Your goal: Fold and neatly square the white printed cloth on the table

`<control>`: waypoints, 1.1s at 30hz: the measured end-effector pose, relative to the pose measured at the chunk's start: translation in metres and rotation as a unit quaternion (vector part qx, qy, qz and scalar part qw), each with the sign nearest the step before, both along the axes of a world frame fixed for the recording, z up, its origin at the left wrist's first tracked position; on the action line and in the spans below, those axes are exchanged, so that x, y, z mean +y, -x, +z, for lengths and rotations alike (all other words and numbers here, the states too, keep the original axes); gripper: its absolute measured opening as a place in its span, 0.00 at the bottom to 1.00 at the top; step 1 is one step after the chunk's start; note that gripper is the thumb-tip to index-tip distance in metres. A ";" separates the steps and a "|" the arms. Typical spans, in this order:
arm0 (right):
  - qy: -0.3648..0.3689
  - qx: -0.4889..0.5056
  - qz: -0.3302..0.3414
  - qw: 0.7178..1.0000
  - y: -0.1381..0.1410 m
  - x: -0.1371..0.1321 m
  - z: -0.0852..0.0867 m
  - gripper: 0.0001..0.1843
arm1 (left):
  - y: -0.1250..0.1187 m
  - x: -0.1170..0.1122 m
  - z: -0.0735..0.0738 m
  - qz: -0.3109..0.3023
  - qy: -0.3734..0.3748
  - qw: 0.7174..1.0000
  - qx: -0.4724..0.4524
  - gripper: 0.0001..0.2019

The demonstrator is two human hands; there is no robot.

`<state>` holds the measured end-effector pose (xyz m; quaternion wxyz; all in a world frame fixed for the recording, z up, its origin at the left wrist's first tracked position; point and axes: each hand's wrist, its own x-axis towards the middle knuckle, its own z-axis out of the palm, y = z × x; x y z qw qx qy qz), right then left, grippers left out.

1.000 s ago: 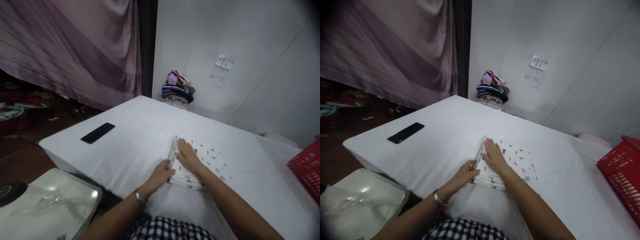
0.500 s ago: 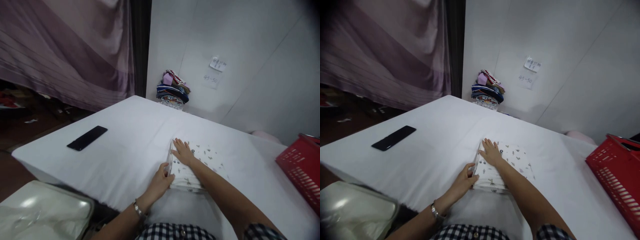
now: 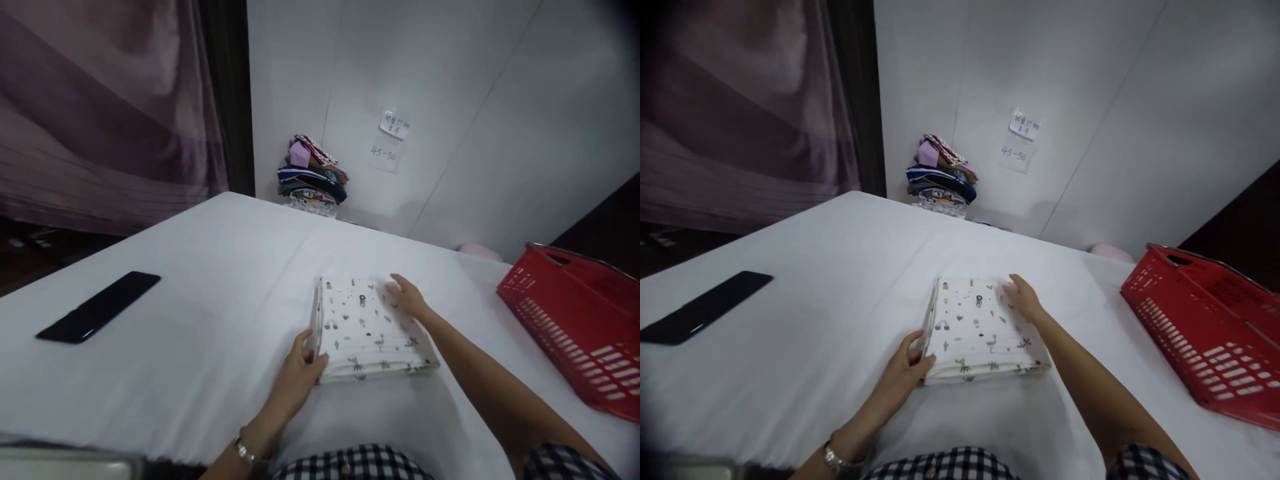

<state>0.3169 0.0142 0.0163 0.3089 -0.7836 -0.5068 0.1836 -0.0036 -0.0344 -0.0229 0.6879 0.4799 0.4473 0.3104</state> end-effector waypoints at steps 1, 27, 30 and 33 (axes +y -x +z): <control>0.009 0.005 -0.027 1.000 -0.011 -0.011 -0.001 0.35 | 0.000 0.000 0.000 0.001 0.003 1.000 0.000 0.35; 0.091 0.212 -0.116 0.966 -0.024 -0.101 -0.019 0.47 | 0.005 -0.006 0.023 0.012 0.089 0.993 0.071 0.42; 0.081 0.097 -0.111 0.986 -0.028 -0.098 -0.021 0.46 | 0.003 -0.008 0.028 0.028 0.096 0.993 0.059 0.42; 0.067 0.097 -0.105 0.987 -0.028 -0.094 -0.021 0.48 | 0.002 -0.008 0.028 0.039 0.106 0.992 0.047 0.44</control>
